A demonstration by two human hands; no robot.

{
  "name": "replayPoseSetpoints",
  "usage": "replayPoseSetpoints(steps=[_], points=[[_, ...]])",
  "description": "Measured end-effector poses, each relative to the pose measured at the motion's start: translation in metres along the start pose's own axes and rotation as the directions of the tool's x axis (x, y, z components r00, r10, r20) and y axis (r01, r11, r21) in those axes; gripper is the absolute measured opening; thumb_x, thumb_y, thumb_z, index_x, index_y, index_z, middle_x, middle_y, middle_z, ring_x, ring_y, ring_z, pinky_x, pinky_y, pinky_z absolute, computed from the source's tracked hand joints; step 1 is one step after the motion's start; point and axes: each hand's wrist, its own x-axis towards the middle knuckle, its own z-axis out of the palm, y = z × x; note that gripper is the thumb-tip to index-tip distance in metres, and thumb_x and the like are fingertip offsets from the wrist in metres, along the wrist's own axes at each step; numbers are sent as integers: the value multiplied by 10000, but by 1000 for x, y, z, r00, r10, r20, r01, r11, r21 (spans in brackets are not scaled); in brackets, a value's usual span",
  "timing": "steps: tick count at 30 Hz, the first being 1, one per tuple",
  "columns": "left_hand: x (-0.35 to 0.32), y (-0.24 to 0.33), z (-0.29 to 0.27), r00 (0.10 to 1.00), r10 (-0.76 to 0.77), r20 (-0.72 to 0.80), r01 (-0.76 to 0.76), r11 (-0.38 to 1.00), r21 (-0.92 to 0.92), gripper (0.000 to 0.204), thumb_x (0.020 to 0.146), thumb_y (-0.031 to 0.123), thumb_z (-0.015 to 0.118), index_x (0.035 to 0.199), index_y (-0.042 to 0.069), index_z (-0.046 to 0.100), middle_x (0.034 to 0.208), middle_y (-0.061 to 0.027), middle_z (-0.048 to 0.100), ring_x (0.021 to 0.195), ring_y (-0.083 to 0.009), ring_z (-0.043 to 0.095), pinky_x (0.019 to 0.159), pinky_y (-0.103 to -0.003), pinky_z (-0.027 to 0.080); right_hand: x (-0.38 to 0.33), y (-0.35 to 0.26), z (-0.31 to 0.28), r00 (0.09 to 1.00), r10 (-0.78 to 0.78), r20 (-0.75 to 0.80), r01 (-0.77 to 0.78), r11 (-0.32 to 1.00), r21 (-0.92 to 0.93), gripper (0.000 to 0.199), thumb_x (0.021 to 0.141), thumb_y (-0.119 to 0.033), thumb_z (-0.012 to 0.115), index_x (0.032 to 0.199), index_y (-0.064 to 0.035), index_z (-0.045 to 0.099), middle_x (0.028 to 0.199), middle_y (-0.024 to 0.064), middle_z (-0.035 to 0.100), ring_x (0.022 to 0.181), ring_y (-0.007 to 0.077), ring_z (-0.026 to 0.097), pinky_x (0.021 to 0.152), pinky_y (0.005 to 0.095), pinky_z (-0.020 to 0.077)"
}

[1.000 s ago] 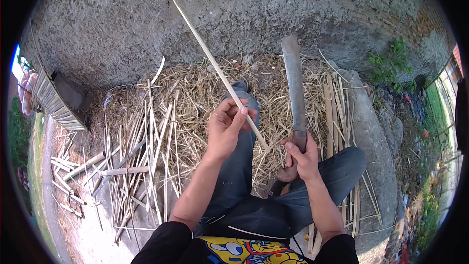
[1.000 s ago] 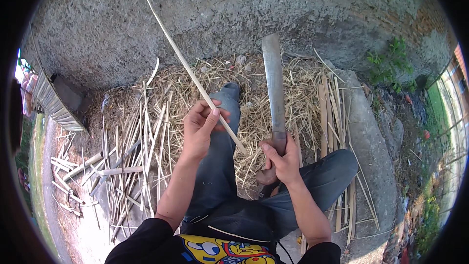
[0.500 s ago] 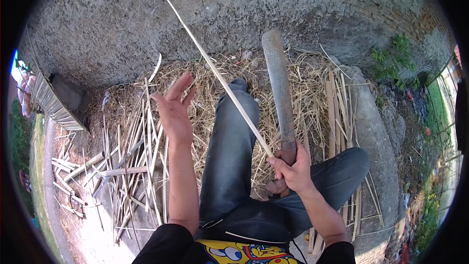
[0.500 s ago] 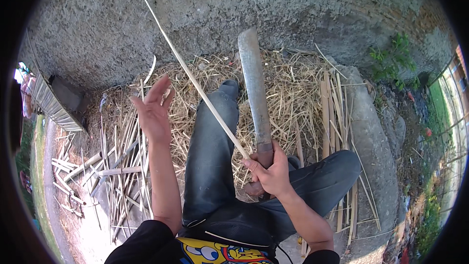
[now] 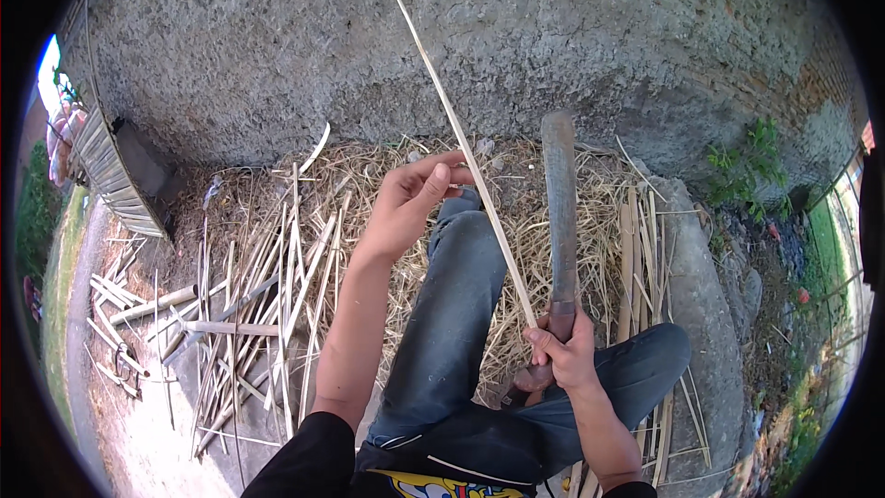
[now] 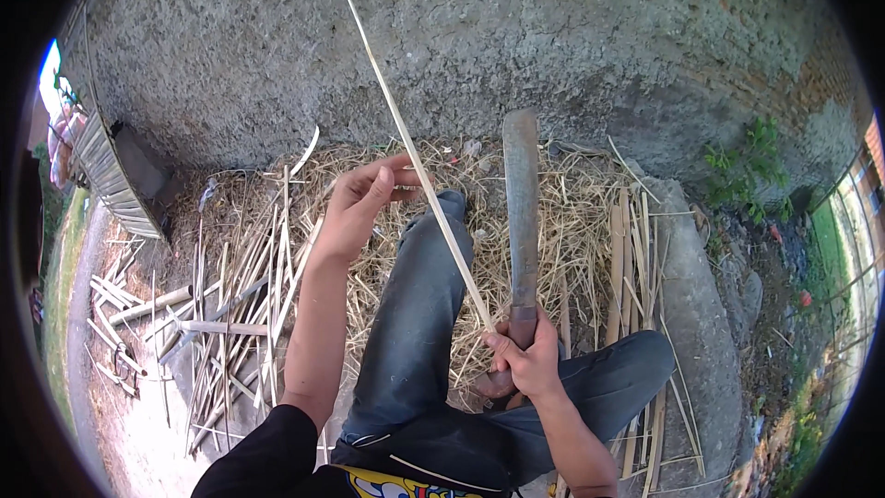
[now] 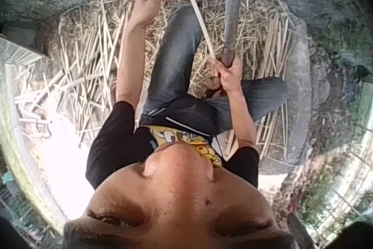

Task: The person shaves thin bamboo strips using a large blade by holding the strip against their leg and pulling the blade along its length to smooth it.

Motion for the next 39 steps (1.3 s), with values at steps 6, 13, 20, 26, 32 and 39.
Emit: replayPoseSetpoints(steps=[6, 13, 20, 26, 32, 39], points=[[44, 17, 4, 994, 108, 31, -96, 960, -263, 273, 1026, 261, 630, 1066, 3, 707, 949, -103, 741, 907, -182, 712, 862, -366, 561, -1, 0, 2, 997, 25, 72, -24, 1000, -5, 327, 878, 9, 757, 1039, -22, 474, 780, 84, 617, 517, 114, 575, 485, 269, 509], [85, 64, -22, 961, 271, -59, -278, 938, -208, 204, 996, 229, 673, 1037, 32, 708, 949, -63, 725, 913, -154, 692, 841, -341, 530, -2, 12, -3, 994, 55, 92, -55, 998, -5, 337, 862, 19, 768, 1042, -20, 485, 808, 84, 626, 528, 117, 583, 490, 266, 509], [109, 110, -68, 898, 408, -164, -422, 905, -57, 225, 995, 235, 673, 1075, 28, 712, 957, -60, 730, 934, -138, 687, 815, -305, 504, 1, 17, -5, 995, 63, 74, -62, 998, -18, 343, 842, 48, 772, 1024, -30, 492, 796, 70, 614, 539, 116, 588, 490, 262, 505], [125, 146, -110, 814, 513, -272, -518, 853, 59, 225, 985, 247, 677, 1089, 51, 716, 983, -48, 747, 971, -117, 673, 830, -305, 470, 4, 20, 1, 997, 75, 26, -74, 996, -43, 384, 791, 12, 816, 1002, -38, 499, 727, 47, 586, 518, 130, 573, 478, 279, 494], [131, 165, -131, 786, 539, -302, -546, 835, 69, 244, 981, 256, 687, 1116, 54, 705, 992, -32, 748, 977, -116, 669, 850, -305, 461, 6, 26, 1, 995, 86, 50, -82, 995, -64, 429, 781, 39, 808, 1046, -43, 481, 733, 53, 590, 519, 131, 574, 480, 284, 501], [121, 140, -124, 825, 486, -287, -491, 869, 62, 272, 988, 299, 687, 1111, 56, 703, 964, -35, 746, 921, -103, 661, 771, -267, 472, 8, 31, 1, 991, 116, 70, -113, 992, -58, 420, 785, 49, 799, 1041, -38, 478, 735, 58, 591, 518, 132, 576, 481, 281, 502]])
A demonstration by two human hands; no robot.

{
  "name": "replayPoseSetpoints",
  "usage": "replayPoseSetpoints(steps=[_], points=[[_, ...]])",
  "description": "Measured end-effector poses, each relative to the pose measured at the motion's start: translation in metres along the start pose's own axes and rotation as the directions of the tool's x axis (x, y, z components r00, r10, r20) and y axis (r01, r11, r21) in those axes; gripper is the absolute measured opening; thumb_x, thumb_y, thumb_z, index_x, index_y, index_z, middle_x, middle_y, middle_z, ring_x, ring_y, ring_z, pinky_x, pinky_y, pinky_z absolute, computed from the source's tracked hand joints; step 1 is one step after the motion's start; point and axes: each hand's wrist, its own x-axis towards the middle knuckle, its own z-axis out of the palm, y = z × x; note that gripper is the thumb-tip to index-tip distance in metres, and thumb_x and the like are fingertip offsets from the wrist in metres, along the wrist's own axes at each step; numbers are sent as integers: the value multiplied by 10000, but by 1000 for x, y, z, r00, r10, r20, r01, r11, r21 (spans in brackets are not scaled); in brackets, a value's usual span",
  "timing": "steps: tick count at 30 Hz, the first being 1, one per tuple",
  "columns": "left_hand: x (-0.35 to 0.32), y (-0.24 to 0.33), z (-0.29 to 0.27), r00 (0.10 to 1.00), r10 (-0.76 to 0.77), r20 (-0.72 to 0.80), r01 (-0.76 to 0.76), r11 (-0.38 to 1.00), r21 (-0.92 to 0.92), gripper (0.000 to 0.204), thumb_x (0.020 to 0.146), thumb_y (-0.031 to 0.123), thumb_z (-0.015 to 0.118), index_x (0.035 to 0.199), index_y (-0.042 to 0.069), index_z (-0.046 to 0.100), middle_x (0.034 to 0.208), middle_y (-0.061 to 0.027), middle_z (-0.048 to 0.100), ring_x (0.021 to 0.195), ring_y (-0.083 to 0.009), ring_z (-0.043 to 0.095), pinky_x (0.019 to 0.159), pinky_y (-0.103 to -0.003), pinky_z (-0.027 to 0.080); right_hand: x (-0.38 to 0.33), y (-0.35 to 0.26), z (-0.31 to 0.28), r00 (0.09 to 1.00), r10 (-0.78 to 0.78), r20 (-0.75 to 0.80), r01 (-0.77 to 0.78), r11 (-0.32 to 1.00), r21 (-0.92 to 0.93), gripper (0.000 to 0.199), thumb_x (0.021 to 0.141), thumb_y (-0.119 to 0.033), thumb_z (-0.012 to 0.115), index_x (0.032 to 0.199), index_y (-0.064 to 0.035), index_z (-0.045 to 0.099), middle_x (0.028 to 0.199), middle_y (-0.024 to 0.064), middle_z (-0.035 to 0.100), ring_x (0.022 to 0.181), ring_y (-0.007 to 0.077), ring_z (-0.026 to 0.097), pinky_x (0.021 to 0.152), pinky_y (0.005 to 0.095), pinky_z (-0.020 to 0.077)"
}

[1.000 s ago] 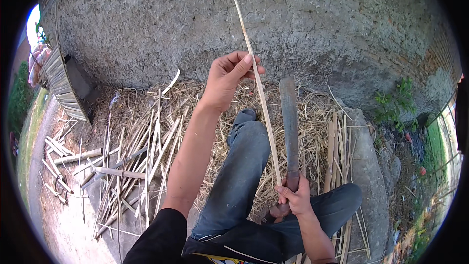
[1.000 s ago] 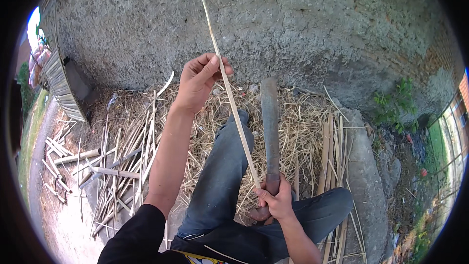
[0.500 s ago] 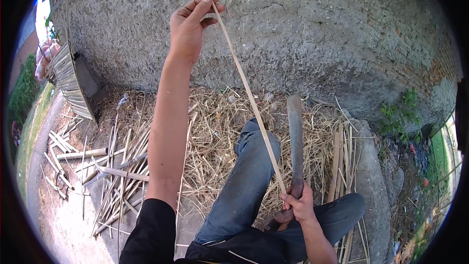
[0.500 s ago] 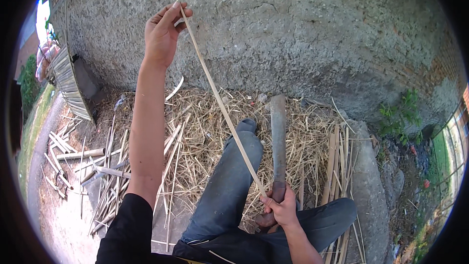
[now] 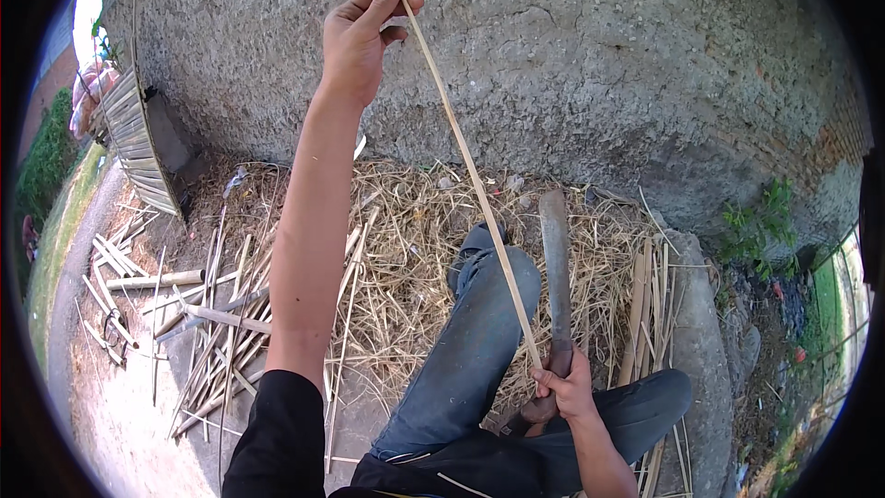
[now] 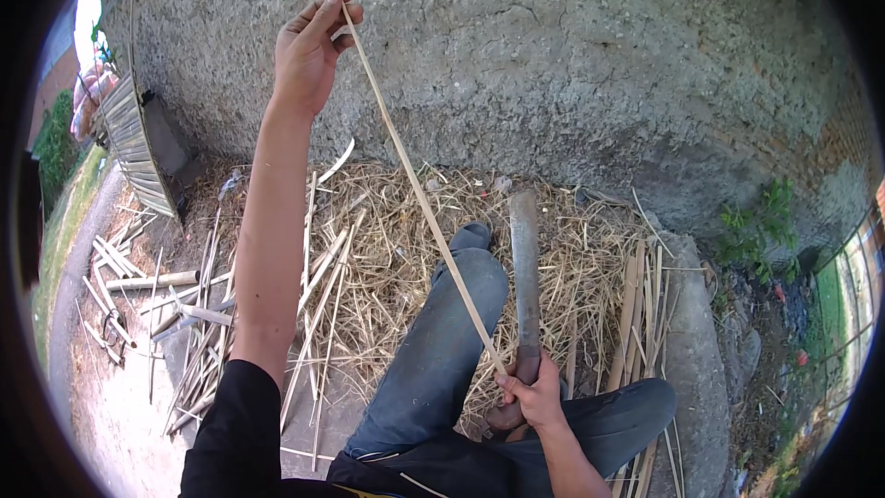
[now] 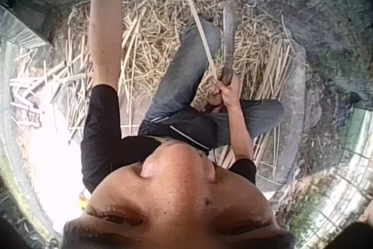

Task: The person shaves thin bamboo strips using a large blade by holding the strip against their leg and pulling the blade along its length to smooth it.

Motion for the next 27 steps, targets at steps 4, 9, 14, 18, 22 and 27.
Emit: replayPoseSetpoints(steps=[4, 9, 14, 18, 22, 27], points=[[-23, -14, 2, 998, -58, 27, 58, 998, -2, 273, 987, 291, 690, 1099, 42, 708, 950, -56, 748, 892, -105, 665, 729, -262, 484, 1, 0, 2, 1000, -9, -14, 10, 1000, 7, 408, 787, 44, 800, 1030, -35, 481, 736, 62, 592, 519, 133, 579, 481, 279, 502], [-56, -15, 10, 990, -122, 77, 119, 992, 44, 234, 983, 251, 693, 1059, 32, 722, 938, -81, 748, 869, -105, 664, 718, -262, 492, 3, -2, 1, 998, -30, -52, 29, 999, -16, 393, 793, 40, 799, 1012, -36, 481, 741, 66, 587, 517, 136, 580, 477, 276, 498], [-96, -23, 26, 979, -168, 115, 150, 977, 151, 216, 972, 219, 709, 1030, 13, 734, 874, -83, 762, 790, -95, 664, 703, -253, 493, 3, -2, -3, 994, -58, -92, 58, 998, -1, 389, 800, 39, 798, 1011, -39, 481, 751, 68, 594, 512, 129, 574, 471, 270, 492], [-175, -35, 65, 913, -319, 253, 305, 948, 92, 262, 1039, 241, 617, 1120, -3, 667, 905, -87, 738, 798, -124, 676, 742, -258, 520, -3, -7, 3, 982, -137, -128, 127, 989, -79, 362, 832, 25, 783, 1014, -28, 475, 764, 70, 603, 505, 120, 571, 468, 261, 487], [-252, -39, 90, 922, -324, 211, 368, 903, -222, 259, 1114, 255, 416, 1148, 28, 533, 809, -40, 605, 739, -150, 651, 680, -325, 583, -9, -14, 20, 967, -236, -98, 206, 947, -248, 266, 921, -70, 743, 1013, -6, 501, 745, 47, 614, 512, 98, 584, 460, 249, 478], [-235, -6, 49, 903, -423, -71, 418, 905, -73, 312, 1100, 244, 478, 1181, -12, 637, 672, 42, 428, 495, -16, 377, 376, -167, 282, -17, -29, 14, 843, -515, -153, 396, 788, -471, 199, 980, -99, 664, 1067, 25, 535, 878, 92, 720, 592, 95, 653, 554, 242, 517]])
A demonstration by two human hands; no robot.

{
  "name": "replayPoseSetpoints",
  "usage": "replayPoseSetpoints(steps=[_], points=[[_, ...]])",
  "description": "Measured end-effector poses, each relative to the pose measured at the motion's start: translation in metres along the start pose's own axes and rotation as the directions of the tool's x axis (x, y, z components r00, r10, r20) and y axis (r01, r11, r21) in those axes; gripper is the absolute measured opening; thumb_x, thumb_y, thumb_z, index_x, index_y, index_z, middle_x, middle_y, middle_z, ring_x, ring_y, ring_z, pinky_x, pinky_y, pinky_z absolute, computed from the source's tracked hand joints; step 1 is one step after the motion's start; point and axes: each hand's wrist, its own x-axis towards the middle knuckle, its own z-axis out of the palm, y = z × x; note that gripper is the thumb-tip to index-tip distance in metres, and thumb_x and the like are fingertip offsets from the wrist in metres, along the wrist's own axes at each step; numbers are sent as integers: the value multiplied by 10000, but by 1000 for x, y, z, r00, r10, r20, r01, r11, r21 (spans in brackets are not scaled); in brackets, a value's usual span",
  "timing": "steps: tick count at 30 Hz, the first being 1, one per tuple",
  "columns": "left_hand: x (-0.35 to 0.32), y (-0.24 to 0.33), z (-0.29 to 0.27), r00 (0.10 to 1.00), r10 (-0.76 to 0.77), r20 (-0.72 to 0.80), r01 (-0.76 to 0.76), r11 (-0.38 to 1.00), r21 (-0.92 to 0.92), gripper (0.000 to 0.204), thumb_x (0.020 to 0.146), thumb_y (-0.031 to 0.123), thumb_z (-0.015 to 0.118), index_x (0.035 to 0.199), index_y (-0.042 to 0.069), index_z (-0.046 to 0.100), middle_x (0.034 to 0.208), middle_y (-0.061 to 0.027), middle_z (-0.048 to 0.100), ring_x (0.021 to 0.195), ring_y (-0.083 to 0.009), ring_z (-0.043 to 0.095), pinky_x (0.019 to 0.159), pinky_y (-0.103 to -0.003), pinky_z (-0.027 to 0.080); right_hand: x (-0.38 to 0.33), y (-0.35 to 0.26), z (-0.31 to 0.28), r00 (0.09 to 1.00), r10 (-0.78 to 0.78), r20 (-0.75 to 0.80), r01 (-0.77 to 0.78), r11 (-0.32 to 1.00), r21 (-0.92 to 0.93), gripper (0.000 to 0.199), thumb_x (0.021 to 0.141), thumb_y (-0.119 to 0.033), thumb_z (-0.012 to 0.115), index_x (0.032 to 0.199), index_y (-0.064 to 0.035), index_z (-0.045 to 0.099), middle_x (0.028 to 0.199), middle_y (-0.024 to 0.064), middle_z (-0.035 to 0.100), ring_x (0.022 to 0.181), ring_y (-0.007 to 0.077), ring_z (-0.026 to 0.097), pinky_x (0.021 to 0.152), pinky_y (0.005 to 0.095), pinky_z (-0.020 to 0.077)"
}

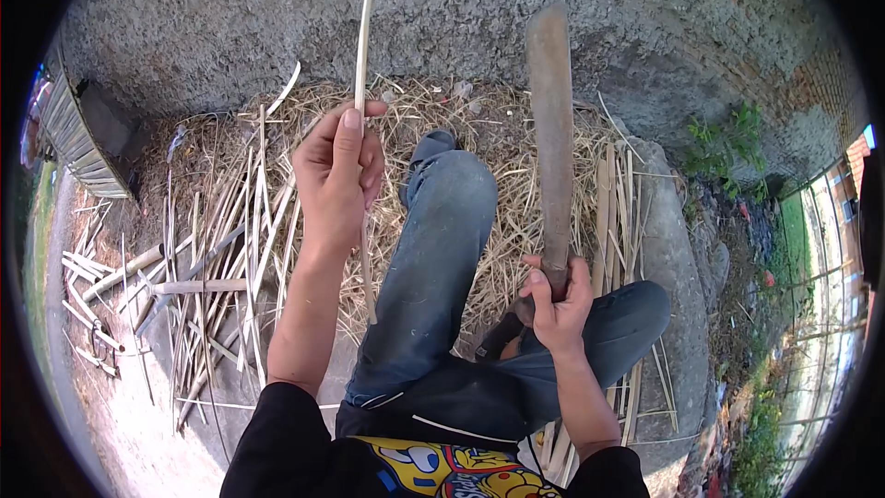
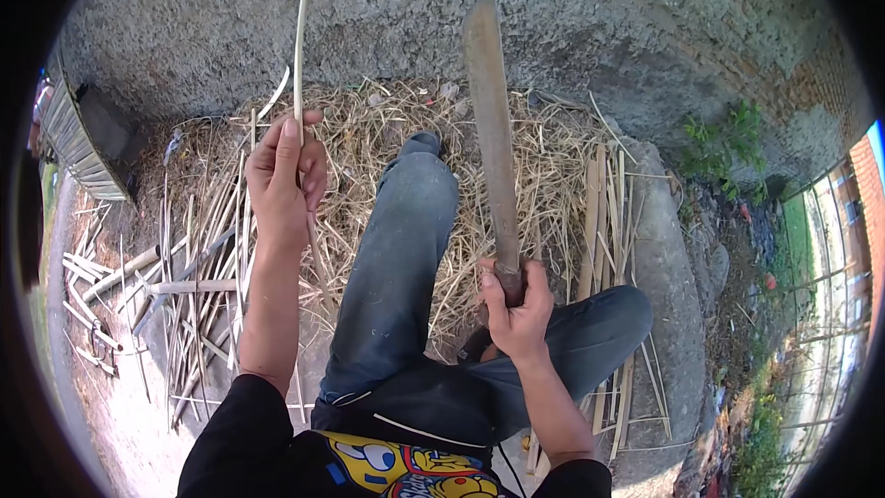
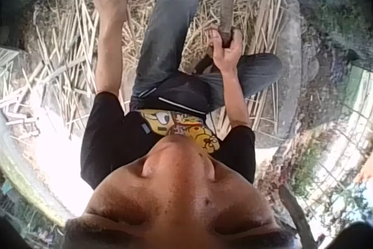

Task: The person shaves thin bamboo strips using a large blade by holding the strip against their leg and pulling the blade along its length to smooth it.

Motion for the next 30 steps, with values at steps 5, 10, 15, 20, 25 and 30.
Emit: replayPoseSetpoints(steps=[5, 10, 15, 20, 25, 30], points=[[-62, -12, -19, 829, -521, 204, 476, 848, 233, 286, 1065, 237, 564, 1057, -23, 685, 644, 19, 515, 476, -34, 409, 385, -197, 307, 13, -26, -3, 968, -226, 104, 247, 923, -293, 329, 904, -188, 779, 1068, 1, 566, 728, 87, 661, 549, 185, 646, 551, 299, 506], [-103, -38, -26, 722, -664, 197, 629, 747, 216, 282, 1061, 225, 571, 1034, -35, 676, 648, 6, 533, 480, -39, 427, 379, -202, 309, 17, -26, 11, 932, -23, 361, 202, 861, -467, 447, 863, -483, 781, 931, -66, 635, 633, 55, 624, 533, 259, 658, 495, 347, 508], [-117, -35, -28, 715, -681, 160, 655, 732, 188, 288, 1054, 235, 586, 1019, -34, 681, 636, 2, 532, 449, -38, 411, 357, -208, 297, 33, -11, 18, 889, -263, 375, 454, 604, -655, 442, 860, -534, 744, 901, -109, 632, 626, 53, 611, 549, 263, 664, 454, 382, 512], [-122, -36, -27, 711, -686, 151, 663, 727, 182, 280, 1054, 221, 581, 1006, -35, 685, 622, 2, 519, 441, -38, 410, 352, -208, 300, 66, -9, 11, 920, -56, 388, 330, 644, -690, 469, 883, -559, 705, 901, -98, 623, 659, 67, 621, 539, 285, 648, 449, 399, 499], [-128, -45, -32, 727, -666, 168, 654, 746, 128, 263, 1060, 192, 561, 1018, -39, 681, 610, 1, 501, 424, -39, 395, 335, -204, 292, 60, -8, 19, 808, -342, 479, 589, 464, -662, 472, 922, -556, 665, 945, -85, 673, 606, 87, 601, 501, 287, 646, 417, 393, 491], [-127, -42, -29, 706, -684, 184, 681, 727, 89, 270, 1055, 204, 579, 1018, -40, 686, 621, -2, 514, 439, -39, 411, 347, -204, 302, 86, 9, 15, 931, -207, 301, 365, 570, -736, 492, 863, -593, 710, 985, -117, 701, 637, 54, 602, 504, 259, 651, 424, 370, 501]])
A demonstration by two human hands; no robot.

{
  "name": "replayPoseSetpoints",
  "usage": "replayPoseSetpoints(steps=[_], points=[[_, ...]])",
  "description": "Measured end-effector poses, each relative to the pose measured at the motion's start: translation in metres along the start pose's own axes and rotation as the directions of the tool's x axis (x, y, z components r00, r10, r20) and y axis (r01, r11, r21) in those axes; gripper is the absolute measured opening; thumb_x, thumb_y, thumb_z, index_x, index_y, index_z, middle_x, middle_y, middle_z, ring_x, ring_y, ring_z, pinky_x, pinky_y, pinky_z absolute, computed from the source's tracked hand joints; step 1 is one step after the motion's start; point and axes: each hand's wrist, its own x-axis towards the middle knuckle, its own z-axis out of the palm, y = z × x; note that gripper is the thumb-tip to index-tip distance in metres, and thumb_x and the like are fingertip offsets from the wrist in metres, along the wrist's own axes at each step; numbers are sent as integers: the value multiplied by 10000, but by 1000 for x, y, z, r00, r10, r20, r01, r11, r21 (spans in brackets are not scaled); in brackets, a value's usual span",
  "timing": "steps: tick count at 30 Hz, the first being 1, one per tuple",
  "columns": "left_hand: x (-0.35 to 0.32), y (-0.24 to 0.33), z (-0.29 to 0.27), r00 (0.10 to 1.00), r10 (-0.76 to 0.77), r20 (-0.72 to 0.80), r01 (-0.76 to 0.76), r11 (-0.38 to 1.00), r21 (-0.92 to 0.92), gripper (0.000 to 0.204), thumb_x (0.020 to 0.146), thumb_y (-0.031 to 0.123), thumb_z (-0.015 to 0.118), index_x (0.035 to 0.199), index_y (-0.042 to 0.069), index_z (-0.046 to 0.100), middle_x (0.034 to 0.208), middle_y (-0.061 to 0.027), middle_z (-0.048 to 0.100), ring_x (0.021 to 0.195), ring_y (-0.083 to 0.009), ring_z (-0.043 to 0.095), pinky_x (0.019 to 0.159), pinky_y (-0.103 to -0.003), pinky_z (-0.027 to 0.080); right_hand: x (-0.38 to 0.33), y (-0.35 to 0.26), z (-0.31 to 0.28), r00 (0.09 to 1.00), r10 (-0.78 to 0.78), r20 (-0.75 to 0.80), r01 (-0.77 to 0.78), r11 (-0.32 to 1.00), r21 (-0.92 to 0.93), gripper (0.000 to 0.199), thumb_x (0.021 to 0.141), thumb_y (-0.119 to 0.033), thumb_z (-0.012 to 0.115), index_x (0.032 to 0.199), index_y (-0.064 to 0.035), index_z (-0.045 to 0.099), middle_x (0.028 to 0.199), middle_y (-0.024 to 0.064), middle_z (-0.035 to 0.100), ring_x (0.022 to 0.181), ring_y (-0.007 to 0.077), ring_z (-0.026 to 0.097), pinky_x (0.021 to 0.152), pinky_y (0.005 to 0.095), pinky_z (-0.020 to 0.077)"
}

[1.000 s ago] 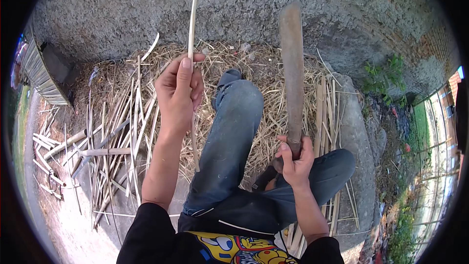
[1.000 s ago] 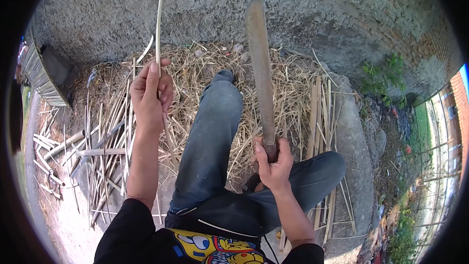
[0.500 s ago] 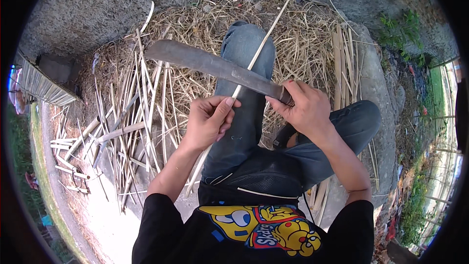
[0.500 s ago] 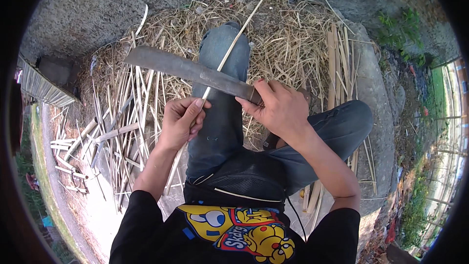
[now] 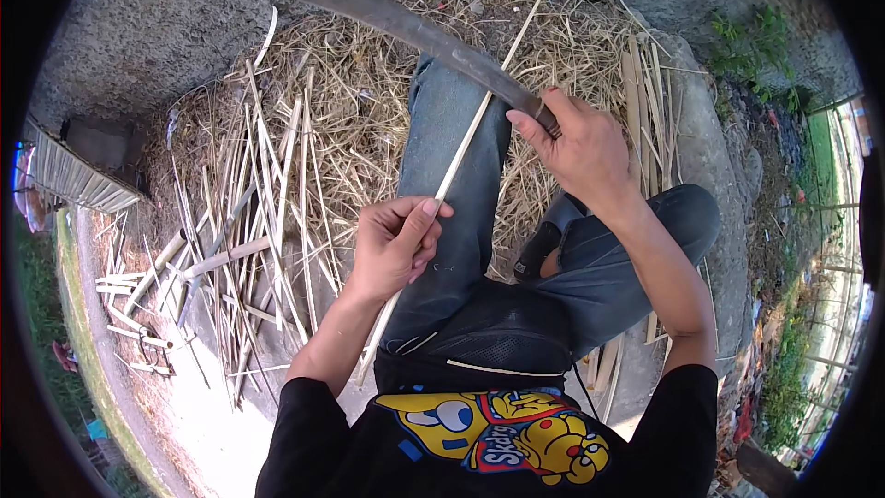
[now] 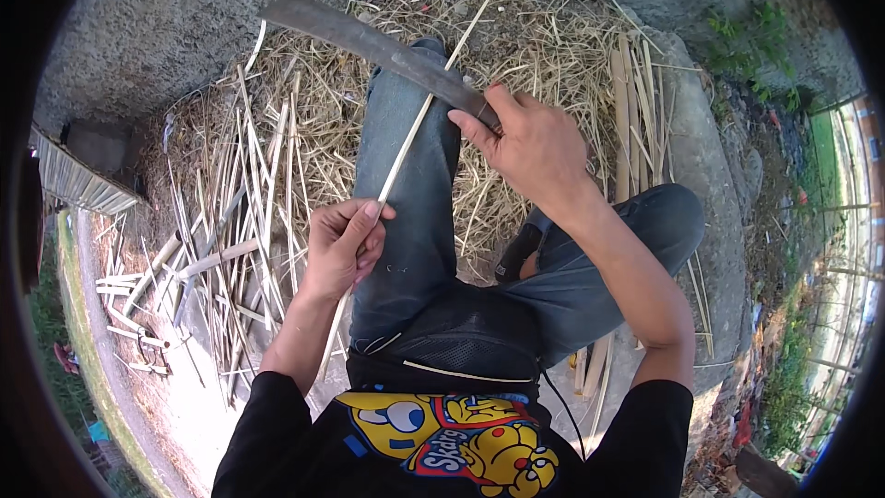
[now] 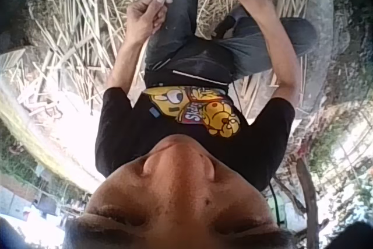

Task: The person shaves thin bamboo strips using a large blade by holding the strip against their leg and pulling the blade along its length to smooth it.

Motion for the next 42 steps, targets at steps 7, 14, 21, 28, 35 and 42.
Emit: replayPoseSetpoints(steps=[7, 14, 21, 28, 35, 42], points=[[-3, -1, 4, 1000, -16, -22, 16, 1000, -16, 272, 1046, 216, 604, 1025, -40, 694, 643, -5, 539, 458, -40, 432, 363, -206, 307, 9, 2, -5, 999, -39, 24, 39, 999, -9, 439, 899, -554, 692, 945, -118, 664, 644, 71, 619, 542, 276, 667, 445, 377, 518], [-6, -5, -1, 999, -25, -21, 24, 999, -39, 261, 1050, 204, 592, 1021, -39, 683, 636, 0, 519, 450, -41, 413, 361, -204, 293, -4, -8, -5, 969, -247, 0, 247, 968, -46, 466, 890, -570, 692, 979, -114, 663, 645, 76, 625, 517, 283, 660, 452, 403, 524], [-8, -3, -6, 993, -104, 62, 116, 960, -257, 278, 1075, 220, 520, 1002, -26, 628, 611, 36, 380, 415, -37, 323, 326, -196, 241, -7, -12, -4, 984, -180, 12, 180, 984, 1, 439, 921, -547, 663, 965, -110, 652, 630, 87, 602, 552, 284, 668, 469, 390, 512], [2, -4, -9, 913, -214, 347, 408, 516, -754, 254, 1081, 197, 467, 1053, -36, 565, 654, 39, 364, 426, -39, 307, 281, -187, 278, 13, 7, -1, 999, -8, 35, 7, 1000, 19, 455, 896, -535, 704, 981, -90, 666, 654, 81, 611, 542, 293, 656, 460, 404, 500], [0, -4, -13, 868, -137, 477, 496, 203, -844, 219, 1090, 152, 395, 1066, -24, 523, 674, 13, 401, 457, -64, 358, 309, -189, 328, 4, -6, -1, 974, -222, -37, 221, 975, -19, 425, 876, -521, 730, 950, -107, 668, 661, 54, 616, 512, 245, 631, 446, 367, 497], [1, -6, -12, 841, -85, 535, 537, 7, -844, 164, 1071, 122, 400, 1035, 1, 506, 669, 8, 407, 449, -70, 384, 292, -185, 356, -21, -18, -2, 968, -249, 34, 247, 967, 56, 429, 875, -502, 738, 987, -93, 673, 688, 69, 633, 554, 267, 654, 477, 372, 514]])
